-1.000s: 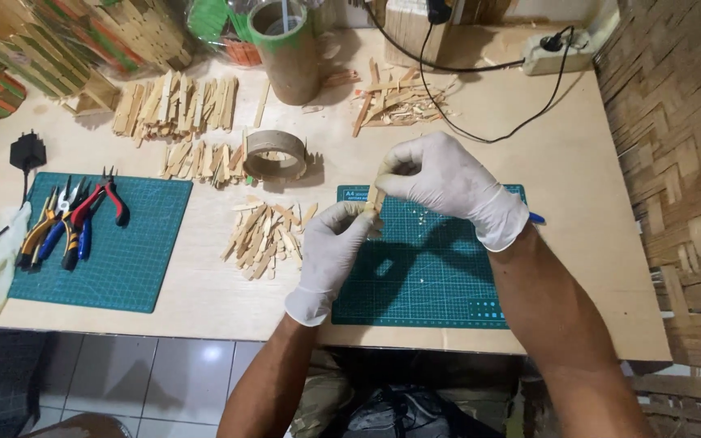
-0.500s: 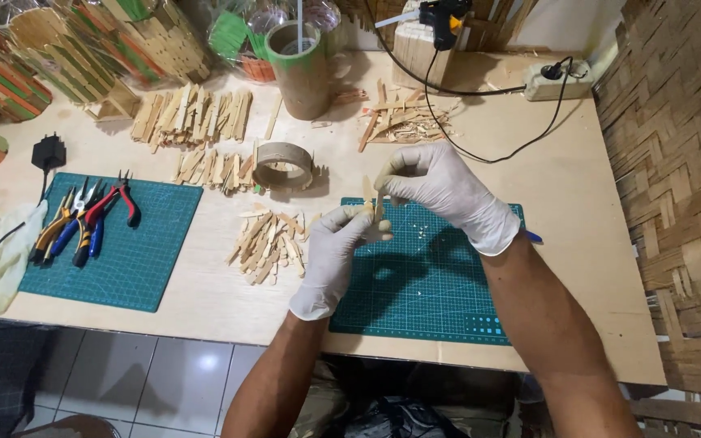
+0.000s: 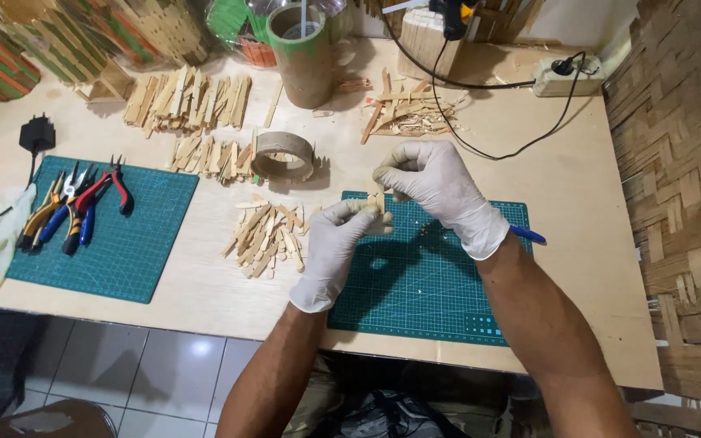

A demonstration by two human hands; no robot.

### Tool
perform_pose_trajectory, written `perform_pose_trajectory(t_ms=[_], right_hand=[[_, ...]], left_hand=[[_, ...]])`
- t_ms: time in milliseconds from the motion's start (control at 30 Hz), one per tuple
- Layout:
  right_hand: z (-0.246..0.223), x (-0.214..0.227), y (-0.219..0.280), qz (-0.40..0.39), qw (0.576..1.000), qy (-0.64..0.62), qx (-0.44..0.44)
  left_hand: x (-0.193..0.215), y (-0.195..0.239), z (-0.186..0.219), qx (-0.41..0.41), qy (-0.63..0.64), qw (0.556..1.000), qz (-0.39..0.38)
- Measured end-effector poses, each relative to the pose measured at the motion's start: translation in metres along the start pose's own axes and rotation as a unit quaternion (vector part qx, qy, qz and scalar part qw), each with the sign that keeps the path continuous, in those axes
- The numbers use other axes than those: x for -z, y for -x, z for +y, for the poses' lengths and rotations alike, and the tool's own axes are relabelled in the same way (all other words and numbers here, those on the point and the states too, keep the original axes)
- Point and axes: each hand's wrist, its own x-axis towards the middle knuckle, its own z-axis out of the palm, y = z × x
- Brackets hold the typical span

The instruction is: Assembling a structure using popsicle sticks and a hot glue gun on a cutting mat.

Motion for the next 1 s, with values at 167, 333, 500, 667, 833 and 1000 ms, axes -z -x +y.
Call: perform_pose_trajectory(t_ms=[167, 333, 500, 667, 833, 1000], right_hand=[[-0.003, -0.006, 0.003, 0.005, 1.0, -0.008, -0.002], [-0.009, -0.007, 0.006, 0.015, 1.0, -0.004, 0.007], [-0.013, -0.008, 0.008, 0.02, 1.0, -0.019, 0.004], [-0.018, -0.014, 0.011, 0.024, 0.998, -0.051, 0.003], [-0.008, -0.021, 0.012, 0.007, 1.0, -0.009, 0.02], [-0.004, -0.034, 0.017, -0.015, 0.999, -0.027, 0.01]], left_hand=[[0.001, -0.003, -0.007, -0.008, -0.009, 1.0, 0.01], [0.001, -0.002, -0.005, -0.021, 0.002, 0.999, 0.027], [0.003, -0.002, -0.006, -0.044, -0.018, 0.999, 0.023], [0.007, -0.004, -0.006, -0.06, -0.025, 0.997, 0.034], [0.008, -0.004, 0.004, -0.1, -0.006, 0.993, 0.069], [0.003, 0.002, 0.014, -0.118, -0.045, 0.988, 0.091]])
